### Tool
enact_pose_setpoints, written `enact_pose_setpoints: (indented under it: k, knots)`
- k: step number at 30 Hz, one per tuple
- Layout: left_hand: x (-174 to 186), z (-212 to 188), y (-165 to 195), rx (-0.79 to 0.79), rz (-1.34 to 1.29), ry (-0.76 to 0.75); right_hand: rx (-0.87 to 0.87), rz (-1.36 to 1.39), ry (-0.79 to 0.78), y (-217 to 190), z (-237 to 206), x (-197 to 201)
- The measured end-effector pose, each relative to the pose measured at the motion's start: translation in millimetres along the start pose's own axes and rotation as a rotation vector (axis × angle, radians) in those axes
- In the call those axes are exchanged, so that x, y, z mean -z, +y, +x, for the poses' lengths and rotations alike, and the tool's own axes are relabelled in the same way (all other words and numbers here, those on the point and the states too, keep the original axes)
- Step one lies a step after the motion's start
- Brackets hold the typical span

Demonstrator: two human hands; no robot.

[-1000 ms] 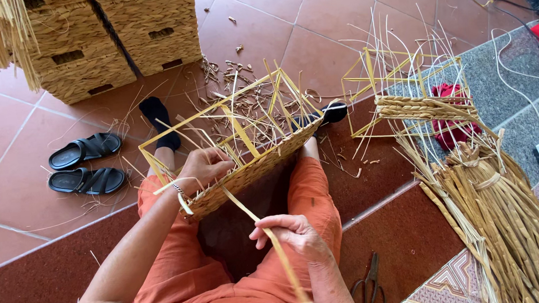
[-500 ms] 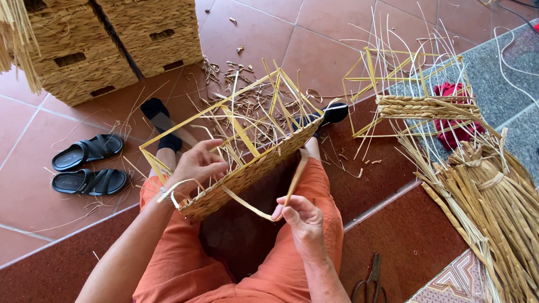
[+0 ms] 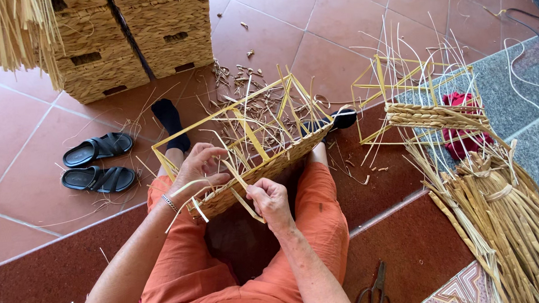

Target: The person sits on the floor weaving dried straw strips into a rectangular bamboo basket frame, tucking and tightening strips along the frame and trimming excess ends with scissors. Finished woven baskets and bundles of straw sit nearby on the floor.

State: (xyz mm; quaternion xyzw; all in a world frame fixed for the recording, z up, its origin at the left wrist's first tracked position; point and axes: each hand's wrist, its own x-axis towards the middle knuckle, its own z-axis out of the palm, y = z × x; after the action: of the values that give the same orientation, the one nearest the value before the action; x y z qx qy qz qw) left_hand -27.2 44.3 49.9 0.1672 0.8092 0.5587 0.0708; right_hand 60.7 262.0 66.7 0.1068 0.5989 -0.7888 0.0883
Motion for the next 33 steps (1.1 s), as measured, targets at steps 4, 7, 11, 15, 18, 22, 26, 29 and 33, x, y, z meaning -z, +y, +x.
enact_pose_setpoints:
  k: [4, 7, 11, 15, 18, 22, 26, 29, 33]
  knots:
    - [5.0, 4.0, 5.4, -0.412, 0.269, 0.011, -0.035, 0.042, -0.038, -1.7, 6.0, -12.6]
    - [4.4, 10.4, -4.4, -0.321, 0.274, -0.084, 0.068, 0.012, -0.063, 0.7, 10.3, -7.4]
    - [-3.8, 14.1, -21.2, 0.235, -0.096, -0.105, 0.094, -0.005, 0.092, 17.2, 19.8, 7.2]
    - [-11.4, 12.9, -27.6, 0.506, -0.337, -0.07, 0.058, -0.157, 0.064, 46.1, 21.3, 11.0]
    - [-11.4, 9.3, -29.5, 0.527, -0.295, -0.173, 0.053, -0.189, 0.067, 63.7, 21.6, 5.3]
    - [-9.8, 10.6, -25.0, 0.474, -0.231, -0.236, 0.111, -0.195, 0.134, 73.7, 27.8, -7.8]
    - [-13.5, 18.0, -18.1, 0.501, -0.209, -0.248, 0.081, -0.183, 0.153, 73.3, 28.3, -11.4]
    - [-17.0, 22.5, -16.8, 0.474, -0.121, -0.277, 0.163, -0.273, 0.17, 73.0, 28.4, -11.3]
    - [-22.5, 26.7, -20.6, 0.384, 0.015, -0.289, 0.175, -0.337, 0.19, 72.3, 30.2, -13.7]
